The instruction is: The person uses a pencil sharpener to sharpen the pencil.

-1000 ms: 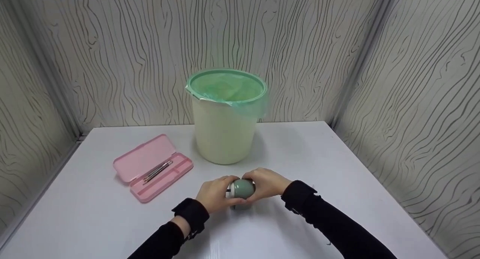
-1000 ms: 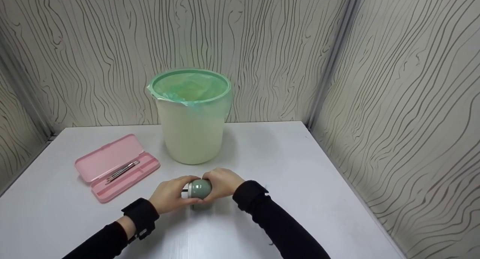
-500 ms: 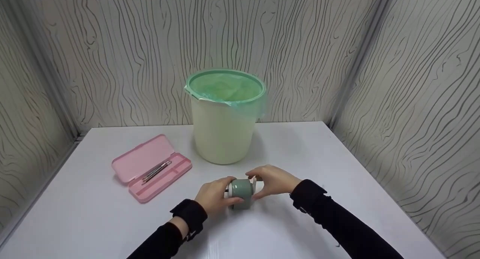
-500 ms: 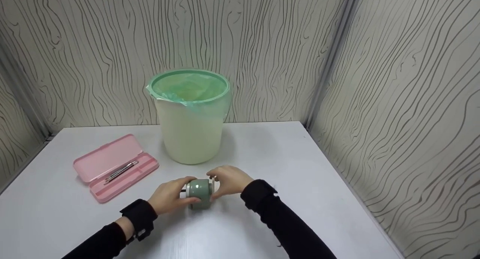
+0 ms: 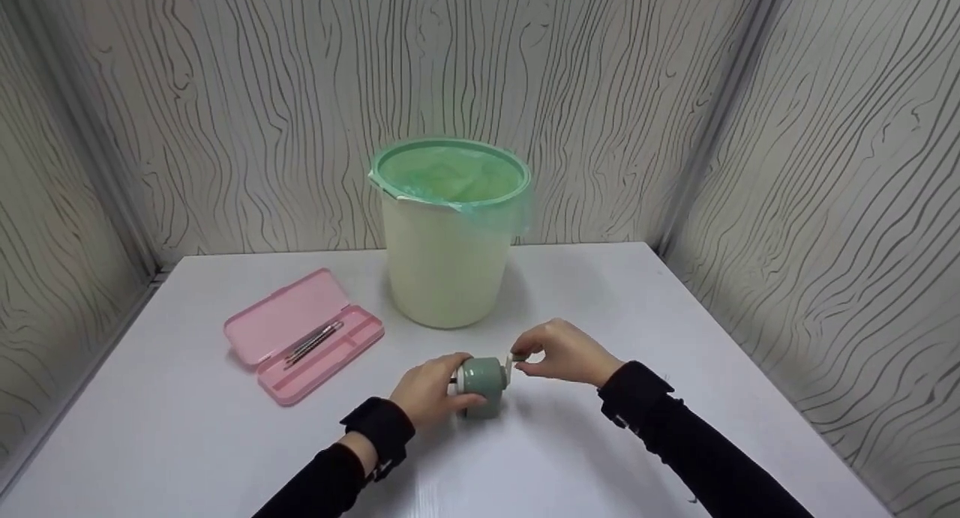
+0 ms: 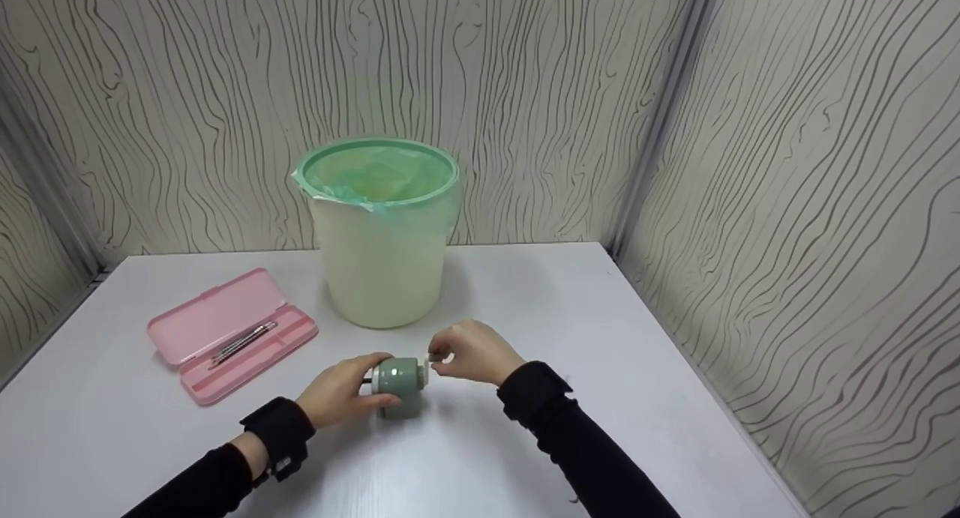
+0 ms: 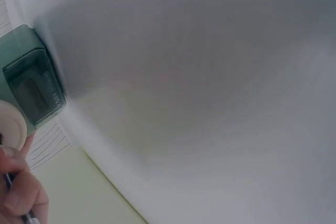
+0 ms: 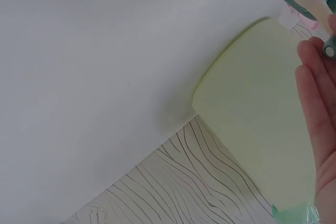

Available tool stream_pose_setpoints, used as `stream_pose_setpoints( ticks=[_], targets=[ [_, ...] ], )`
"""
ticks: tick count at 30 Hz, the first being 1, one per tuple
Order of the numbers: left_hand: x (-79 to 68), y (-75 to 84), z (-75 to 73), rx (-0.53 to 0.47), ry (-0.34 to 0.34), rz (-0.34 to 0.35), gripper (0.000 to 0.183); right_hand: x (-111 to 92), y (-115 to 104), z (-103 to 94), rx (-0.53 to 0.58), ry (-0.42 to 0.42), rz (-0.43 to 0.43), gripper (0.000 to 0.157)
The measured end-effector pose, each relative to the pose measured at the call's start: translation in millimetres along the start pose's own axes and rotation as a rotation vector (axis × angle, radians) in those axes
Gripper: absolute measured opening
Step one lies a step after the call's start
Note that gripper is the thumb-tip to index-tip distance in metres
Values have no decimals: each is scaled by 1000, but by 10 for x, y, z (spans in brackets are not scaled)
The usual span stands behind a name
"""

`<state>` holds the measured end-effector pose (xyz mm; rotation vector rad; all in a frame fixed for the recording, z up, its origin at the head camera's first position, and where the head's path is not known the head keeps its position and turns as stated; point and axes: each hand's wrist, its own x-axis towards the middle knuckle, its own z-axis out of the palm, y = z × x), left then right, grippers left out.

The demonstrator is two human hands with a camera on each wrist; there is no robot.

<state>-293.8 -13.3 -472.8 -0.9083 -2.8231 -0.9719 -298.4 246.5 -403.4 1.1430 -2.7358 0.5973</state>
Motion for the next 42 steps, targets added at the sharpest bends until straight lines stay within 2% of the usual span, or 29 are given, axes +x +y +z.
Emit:
stream_pose_setpoints(
  ticks=[11,31,42],
  targets=[
    [-8,-8,34,20,17,17,67,21,1,29,-144,69,-59,4],
    [-10,14,29,50,32,38,68,54,-19,156,-276,133,2,4],
    [-24,17,38,23,21,24,69,83,-34,205,-269,133,42,4]
  ],
)
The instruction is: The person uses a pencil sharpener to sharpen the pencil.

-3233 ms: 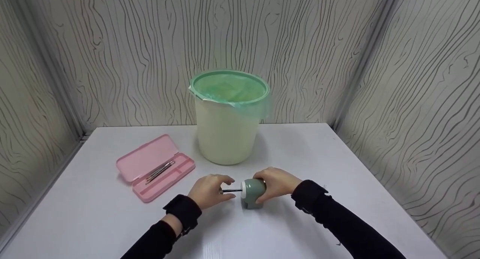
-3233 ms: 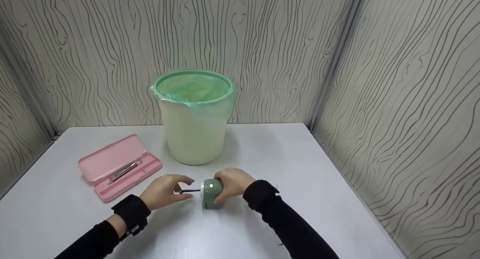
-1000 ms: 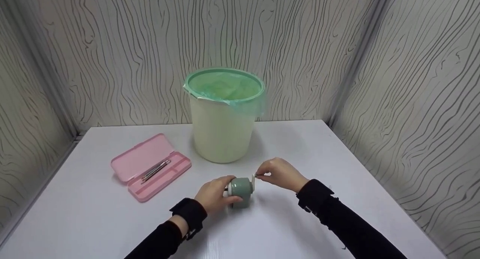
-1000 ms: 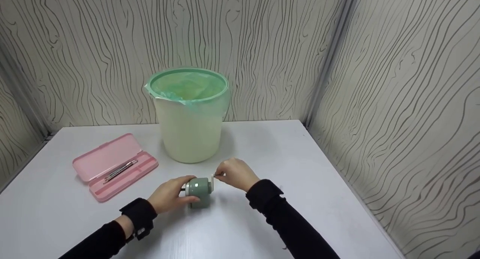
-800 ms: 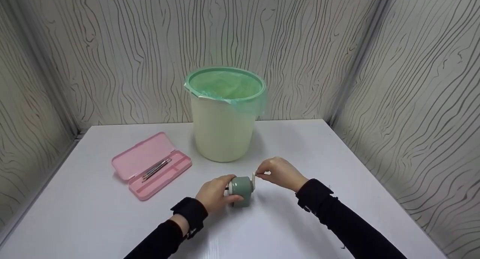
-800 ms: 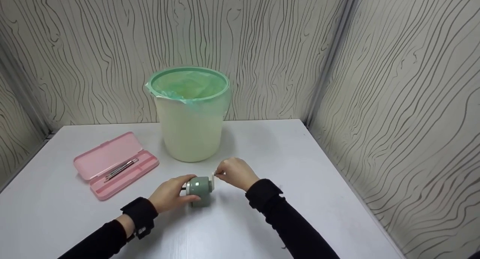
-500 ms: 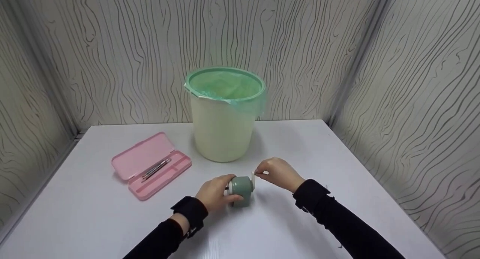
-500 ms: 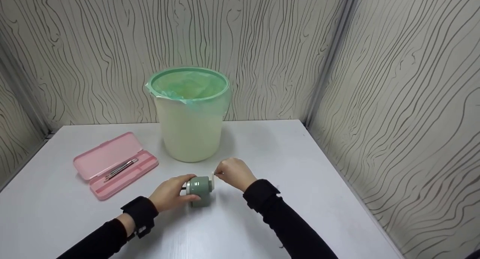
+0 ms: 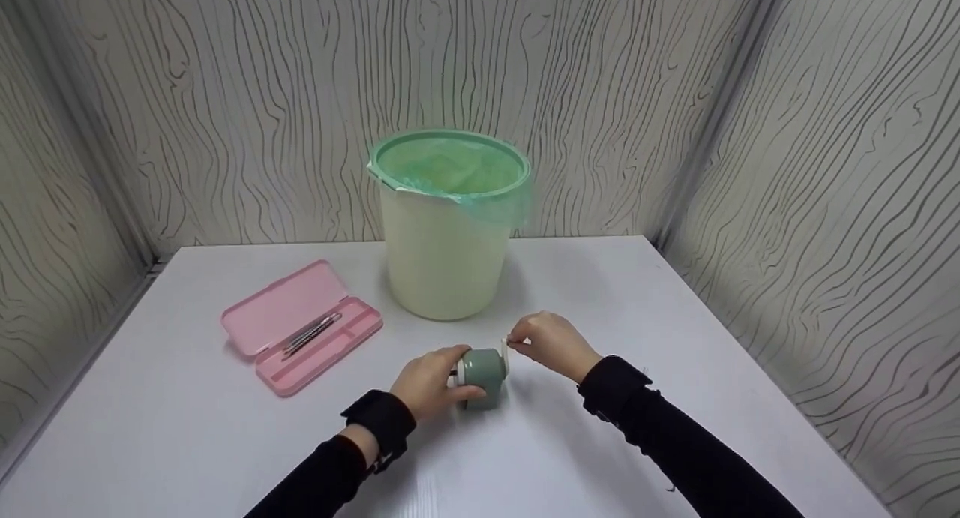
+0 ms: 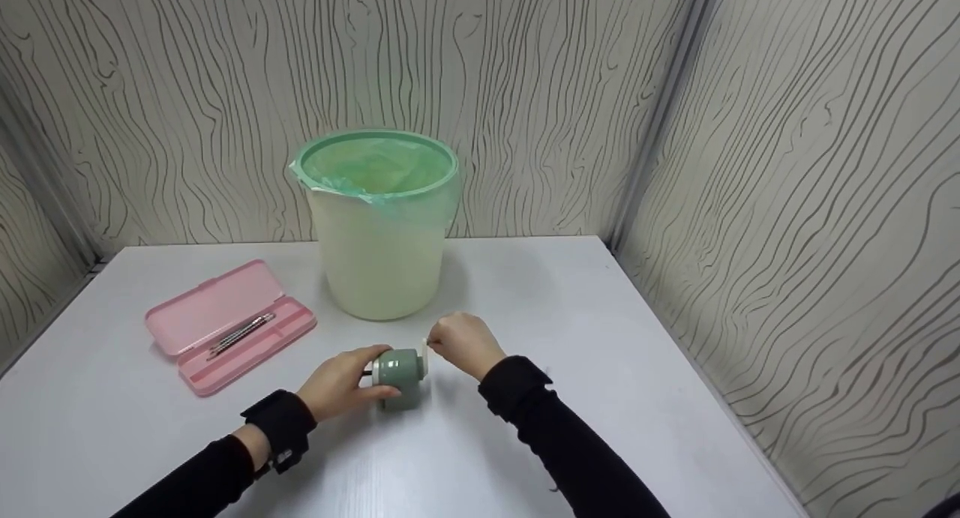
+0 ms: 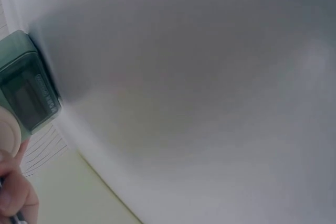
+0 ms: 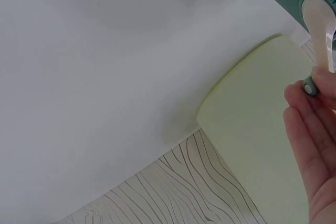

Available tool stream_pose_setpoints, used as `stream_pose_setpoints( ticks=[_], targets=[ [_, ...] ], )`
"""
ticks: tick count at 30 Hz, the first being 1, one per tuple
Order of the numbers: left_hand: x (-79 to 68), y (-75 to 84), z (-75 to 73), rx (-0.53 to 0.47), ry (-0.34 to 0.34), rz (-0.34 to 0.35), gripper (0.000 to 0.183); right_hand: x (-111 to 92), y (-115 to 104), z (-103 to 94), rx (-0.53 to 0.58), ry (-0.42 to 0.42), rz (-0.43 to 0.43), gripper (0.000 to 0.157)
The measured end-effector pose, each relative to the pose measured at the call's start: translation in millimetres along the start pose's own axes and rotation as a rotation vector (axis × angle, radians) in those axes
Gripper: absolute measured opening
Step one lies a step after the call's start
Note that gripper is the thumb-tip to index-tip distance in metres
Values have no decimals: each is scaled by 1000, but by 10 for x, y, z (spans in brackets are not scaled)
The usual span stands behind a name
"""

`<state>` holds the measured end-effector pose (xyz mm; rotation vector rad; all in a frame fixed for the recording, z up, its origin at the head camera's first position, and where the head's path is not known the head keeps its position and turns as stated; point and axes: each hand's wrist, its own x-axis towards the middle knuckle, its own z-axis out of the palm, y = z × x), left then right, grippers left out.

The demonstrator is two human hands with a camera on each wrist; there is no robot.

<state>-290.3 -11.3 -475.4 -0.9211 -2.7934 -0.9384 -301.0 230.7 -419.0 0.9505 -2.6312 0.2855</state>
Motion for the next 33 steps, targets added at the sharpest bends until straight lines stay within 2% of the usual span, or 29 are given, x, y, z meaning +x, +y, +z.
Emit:
stream_pose_setpoints(
  ticks=[8,14,16,21,28,33],
  targets=[
    [-17,-30,11,18,8,12,65,17,-3,121,-20,2,18,5],
    [-48,2,49,-1,9,24,67,-72,10,331,9,-119,46,10],
    [-52,9,60,1,13,32,66,-126,11,379,35,-137,54,12],
    [-35,32,46,17,29,38,64,-196,21,421,80,-118,57,11],
    [-13,27,10,31,28,13,65,-262,1,439,163,-122,74,4],
    [-17,33,1,38,24,-5,65,-316,-18,438,186,-104,62,8]
  ],
)
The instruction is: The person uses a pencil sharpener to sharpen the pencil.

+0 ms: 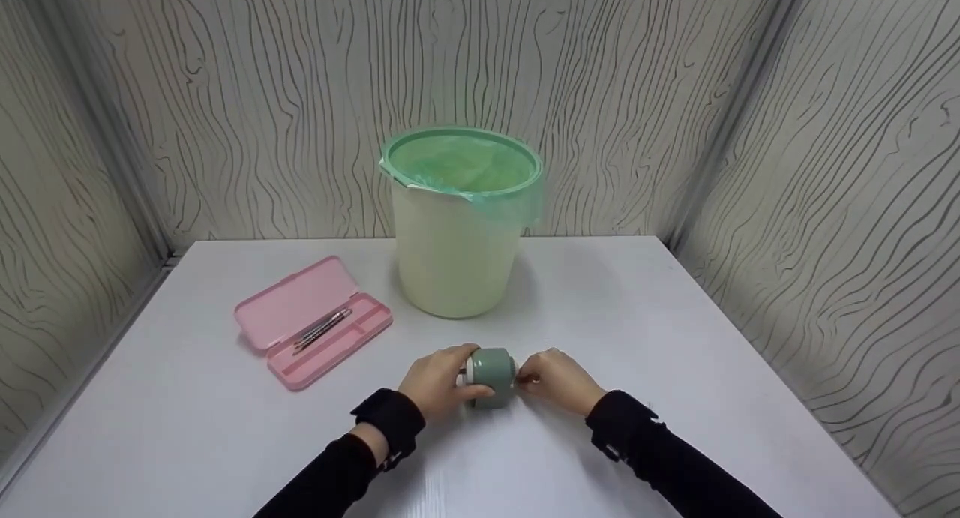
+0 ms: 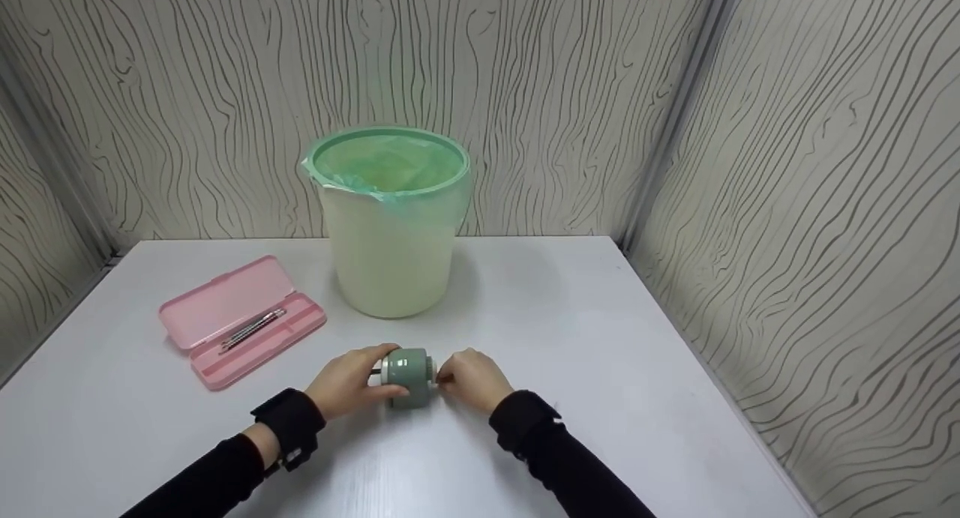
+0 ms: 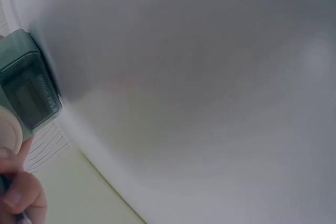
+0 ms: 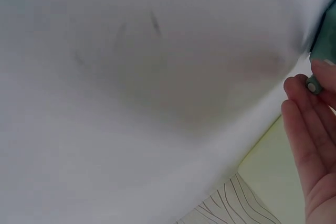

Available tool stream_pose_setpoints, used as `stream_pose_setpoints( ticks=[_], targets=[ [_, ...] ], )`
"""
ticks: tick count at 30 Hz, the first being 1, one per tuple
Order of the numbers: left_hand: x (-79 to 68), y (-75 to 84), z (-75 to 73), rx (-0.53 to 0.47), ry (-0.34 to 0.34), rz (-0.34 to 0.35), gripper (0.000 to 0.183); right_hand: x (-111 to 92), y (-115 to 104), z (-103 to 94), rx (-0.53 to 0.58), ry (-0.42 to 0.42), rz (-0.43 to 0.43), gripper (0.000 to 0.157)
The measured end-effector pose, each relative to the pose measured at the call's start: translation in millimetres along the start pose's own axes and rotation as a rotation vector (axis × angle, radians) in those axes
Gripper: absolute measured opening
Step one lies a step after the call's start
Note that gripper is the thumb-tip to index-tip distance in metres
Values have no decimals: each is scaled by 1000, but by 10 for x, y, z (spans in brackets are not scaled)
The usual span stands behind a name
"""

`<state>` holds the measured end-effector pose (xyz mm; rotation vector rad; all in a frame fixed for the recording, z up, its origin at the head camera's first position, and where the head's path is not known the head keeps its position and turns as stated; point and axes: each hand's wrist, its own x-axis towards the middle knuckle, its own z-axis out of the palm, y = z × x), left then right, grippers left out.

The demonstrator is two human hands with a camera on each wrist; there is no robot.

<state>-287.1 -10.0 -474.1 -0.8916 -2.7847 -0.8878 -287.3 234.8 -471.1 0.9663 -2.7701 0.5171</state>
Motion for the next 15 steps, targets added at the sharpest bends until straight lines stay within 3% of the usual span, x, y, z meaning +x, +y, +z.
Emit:
stream_pose_setpoints(
  ticks=[8,15],
  targets=[
    [0,10,9,21,0,-7,65,-95,-30,4,22,-21,23,13],
    [2,-3,15,51,24,16,63,-168,-51,-17,-11,-37,-29,12]
  ],
)
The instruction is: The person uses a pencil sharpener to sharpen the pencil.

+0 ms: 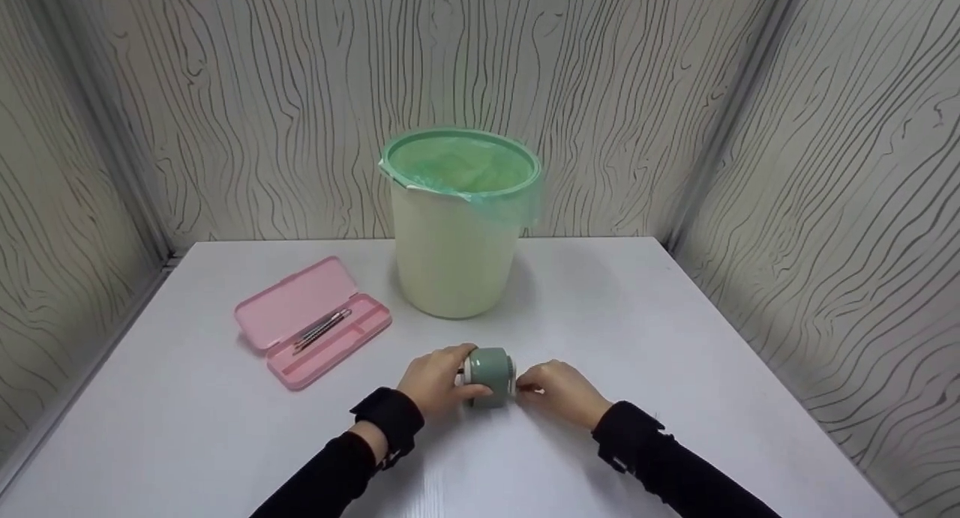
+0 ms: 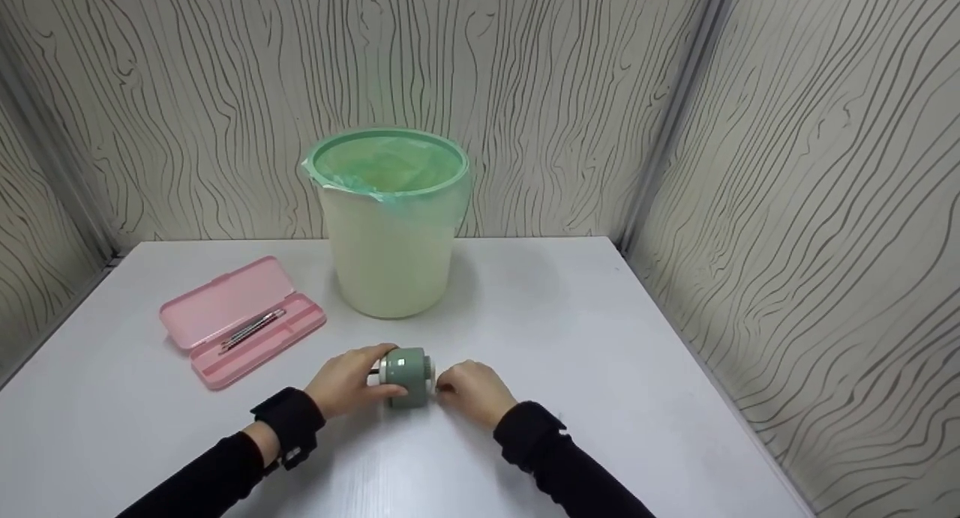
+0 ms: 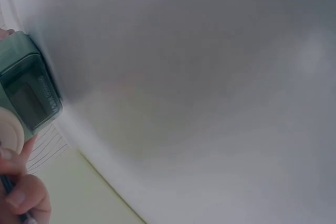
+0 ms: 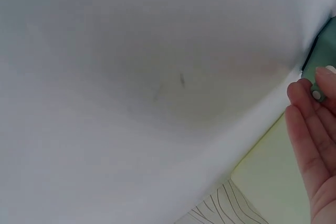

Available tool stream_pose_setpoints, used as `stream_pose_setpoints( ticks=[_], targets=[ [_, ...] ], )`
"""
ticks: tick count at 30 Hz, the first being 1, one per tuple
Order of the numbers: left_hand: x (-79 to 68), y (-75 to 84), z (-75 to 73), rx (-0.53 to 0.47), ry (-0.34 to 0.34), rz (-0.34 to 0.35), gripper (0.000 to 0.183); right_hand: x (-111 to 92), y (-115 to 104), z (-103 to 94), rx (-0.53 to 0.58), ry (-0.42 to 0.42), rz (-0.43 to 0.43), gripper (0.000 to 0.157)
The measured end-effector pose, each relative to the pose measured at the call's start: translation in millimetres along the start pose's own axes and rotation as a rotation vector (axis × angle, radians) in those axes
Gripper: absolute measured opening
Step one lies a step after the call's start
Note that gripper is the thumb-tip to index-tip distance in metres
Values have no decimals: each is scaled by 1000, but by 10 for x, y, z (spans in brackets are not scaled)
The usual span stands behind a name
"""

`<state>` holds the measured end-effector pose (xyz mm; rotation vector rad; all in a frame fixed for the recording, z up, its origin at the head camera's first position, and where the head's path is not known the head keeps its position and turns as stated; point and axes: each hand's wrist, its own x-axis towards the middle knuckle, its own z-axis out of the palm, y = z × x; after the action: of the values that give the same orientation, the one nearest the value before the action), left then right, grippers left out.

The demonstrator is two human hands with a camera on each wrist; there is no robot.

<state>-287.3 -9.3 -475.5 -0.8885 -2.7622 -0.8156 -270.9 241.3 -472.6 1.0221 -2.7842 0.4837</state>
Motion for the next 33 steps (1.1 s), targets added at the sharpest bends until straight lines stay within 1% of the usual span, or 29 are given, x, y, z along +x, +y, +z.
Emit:
stream_pose_setpoints(
  ticks=[4,8,14,21,33],
  targets=[
    [4,-8,1,7,-8,2,64,-38,-20,-26,-12,7,-44,10],
    [13,-10,-21,20,-11,-15,65,-64,-49,-69,2,14,-70,9],
    [14,-14,-34,33,-21,-24,66,-75,-98,-136,20,-18,-41,10],
    [7,-23,-22,51,-22,-30,65,-85,-139,-209,20,-43,-39,11],
    [37,-35,-19,88,-18,-1,66,-109,-155,-296,57,-43,-38,13]
  ],
)
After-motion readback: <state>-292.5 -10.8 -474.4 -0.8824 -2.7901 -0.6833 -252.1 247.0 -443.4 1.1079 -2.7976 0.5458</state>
